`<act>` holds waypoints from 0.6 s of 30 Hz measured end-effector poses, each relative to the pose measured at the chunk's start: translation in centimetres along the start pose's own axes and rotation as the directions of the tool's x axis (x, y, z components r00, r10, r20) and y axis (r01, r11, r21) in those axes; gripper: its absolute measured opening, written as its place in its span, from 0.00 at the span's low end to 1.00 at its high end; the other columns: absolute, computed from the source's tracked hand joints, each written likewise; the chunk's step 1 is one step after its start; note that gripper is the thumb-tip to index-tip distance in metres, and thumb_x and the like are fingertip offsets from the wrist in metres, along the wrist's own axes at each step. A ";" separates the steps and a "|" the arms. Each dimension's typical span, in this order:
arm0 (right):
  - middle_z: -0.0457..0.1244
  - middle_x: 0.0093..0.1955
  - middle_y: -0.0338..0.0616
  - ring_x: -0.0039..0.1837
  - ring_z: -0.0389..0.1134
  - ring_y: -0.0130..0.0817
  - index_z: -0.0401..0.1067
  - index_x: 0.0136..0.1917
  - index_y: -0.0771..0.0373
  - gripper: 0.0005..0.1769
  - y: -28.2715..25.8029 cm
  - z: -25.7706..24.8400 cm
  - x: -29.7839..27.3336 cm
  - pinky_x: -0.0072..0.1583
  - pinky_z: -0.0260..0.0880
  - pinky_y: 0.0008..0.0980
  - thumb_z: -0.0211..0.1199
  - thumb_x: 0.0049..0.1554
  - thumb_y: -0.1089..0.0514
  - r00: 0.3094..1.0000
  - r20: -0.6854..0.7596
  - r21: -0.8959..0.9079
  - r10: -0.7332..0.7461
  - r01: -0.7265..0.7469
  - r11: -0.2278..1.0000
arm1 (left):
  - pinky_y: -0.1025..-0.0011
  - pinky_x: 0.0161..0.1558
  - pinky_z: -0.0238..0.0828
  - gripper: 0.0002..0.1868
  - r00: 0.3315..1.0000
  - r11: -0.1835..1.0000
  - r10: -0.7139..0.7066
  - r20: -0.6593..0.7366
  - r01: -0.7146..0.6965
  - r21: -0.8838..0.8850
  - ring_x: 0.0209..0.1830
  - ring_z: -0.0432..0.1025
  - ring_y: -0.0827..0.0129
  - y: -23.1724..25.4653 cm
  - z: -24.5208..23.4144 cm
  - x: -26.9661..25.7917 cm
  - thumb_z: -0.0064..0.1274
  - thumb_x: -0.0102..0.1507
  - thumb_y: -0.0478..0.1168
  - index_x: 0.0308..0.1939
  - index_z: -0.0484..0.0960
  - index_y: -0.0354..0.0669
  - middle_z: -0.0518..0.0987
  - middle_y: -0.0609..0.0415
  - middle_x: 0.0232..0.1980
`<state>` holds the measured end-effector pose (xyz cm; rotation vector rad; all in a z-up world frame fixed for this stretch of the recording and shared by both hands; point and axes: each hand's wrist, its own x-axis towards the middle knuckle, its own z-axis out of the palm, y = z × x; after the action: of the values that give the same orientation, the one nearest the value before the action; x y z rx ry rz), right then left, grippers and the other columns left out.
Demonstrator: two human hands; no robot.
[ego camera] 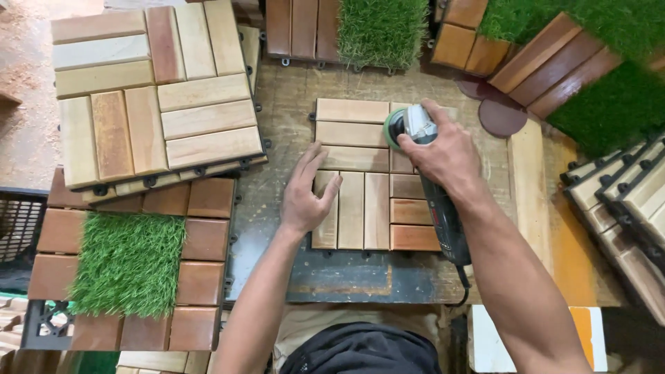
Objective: The person uses an orbital sander to smooth the surface of a wooden tile assembly. They move the sander across the wooden planks in a systematic pattern, occasionally using their left hand to stabilize the tile. The task continues throughout the video as the person works on different sections of the wooden surface.
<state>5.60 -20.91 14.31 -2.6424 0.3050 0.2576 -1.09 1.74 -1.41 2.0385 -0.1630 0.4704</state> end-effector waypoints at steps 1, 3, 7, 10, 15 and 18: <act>0.64 0.60 0.69 0.67 0.65 0.64 0.62 0.76 0.35 0.43 -0.7 0.4 -0.1 0.67 0.65 0.53 0.68 0.49 0.32 1.000 0.002 0.001 -0.006 0.006 1.000 | 0.62 0.74 0.60 0.28 1.000 1.000 -0.001 -0.005 0.001 0.004 0.73 0.65 0.58 0.0 -0.1 0.0 0.62 0.63 0.50 0.62 0.78 0.40 0.72 0.48 0.72; 0.64 0.60 0.66 0.67 0.65 0.62 0.62 0.76 0.33 0.43 -2.0 1.1 -0.4 0.66 0.66 0.52 0.68 0.49 0.31 0.999 0.033 0.005 -0.040 0.040 0.999 | 0.61 0.74 0.60 0.29 0.999 1.000 -0.005 -0.040 0.005 -0.013 0.73 0.65 0.56 -0.1 -0.1 0.0 0.63 0.62 0.50 0.62 0.77 0.39 0.71 0.47 0.71; 0.64 0.57 0.63 0.64 0.68 0.61 0.62 0.76 0.31 0.42 -3.9 2.6 -0.4 0.63 0.68 0.53 0.67 0.49 0.31 0.995 0.051 -0.043 -0.084 0.087 0.995 | 0.58 0.73 0.62 0.29 0.998 0.998 -0.007 -0.065 0.003 -0.059 0.73 0.65 0.52 0.0 -0.3 0.0 0.61 0.62 0.47 0.64 0.74 0.40 0.70 0.45 0.71; 0.63 0.57 0.65 0.64 0.67 0.64 0.61 0.76 0.34 0.44 -5.6 3.5 -0.7 0.64 0.68 0.54 0.66 0.49 0.30 0.989 0.084 -0.049 -0.121 0.125 0.991 | 0.59 0.71 0.63 0.26 0.994 0.997 -0.004 -0.106 -0.004 -0.073 0.71 0.66 0.52 -0.7 -0.1 -0.4 0.59 0.62 0.46 0.61 0.73 0.42 0.70 0.45 0.69; 0.63 0.57 0.62 0.63 0.68 0.65 0.59 0.77 0.33 0.44 -6.7 5.1 0.5 0.64 0.68 0.55 0.65 0.50 0.30 0.981 0.087 -0.040 -0.173 0.177 0.983 | 0.62 0.67 0.67 0.23 0.994 0.997 -0.009 -0.112 0.001 -0.073 0.67 0.69 0.55 -1.3 0.1 -0.2 0.60 0.59 0.44 0.55 0.73 0.46 0.72 0.50 0.64; 0.63 0.58 0.63 0.64 0.68 0.63 0.58 0.77 0.31 0.43 -7.2 4.7 1.1 0.64 0.68 0.54 0.64 0.50 0.30 0.986 0.102 -0.052 -0.130 0.135 0.989 | 0.60 0.64 0.69 0.21 0.995 0.998 -0.006 -0.097 0.000 -0.069 0.65 0.70 0.52 -1.0 -0.2 -0.2 0.59 0.59 0.43 0.55 0.73 0.45 0.73 0.48 0.63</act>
<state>7.93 -12.70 12.99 -2.6830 0.0897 0.3569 -0.99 2.40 -2.22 1.9440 -0.1157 0.5534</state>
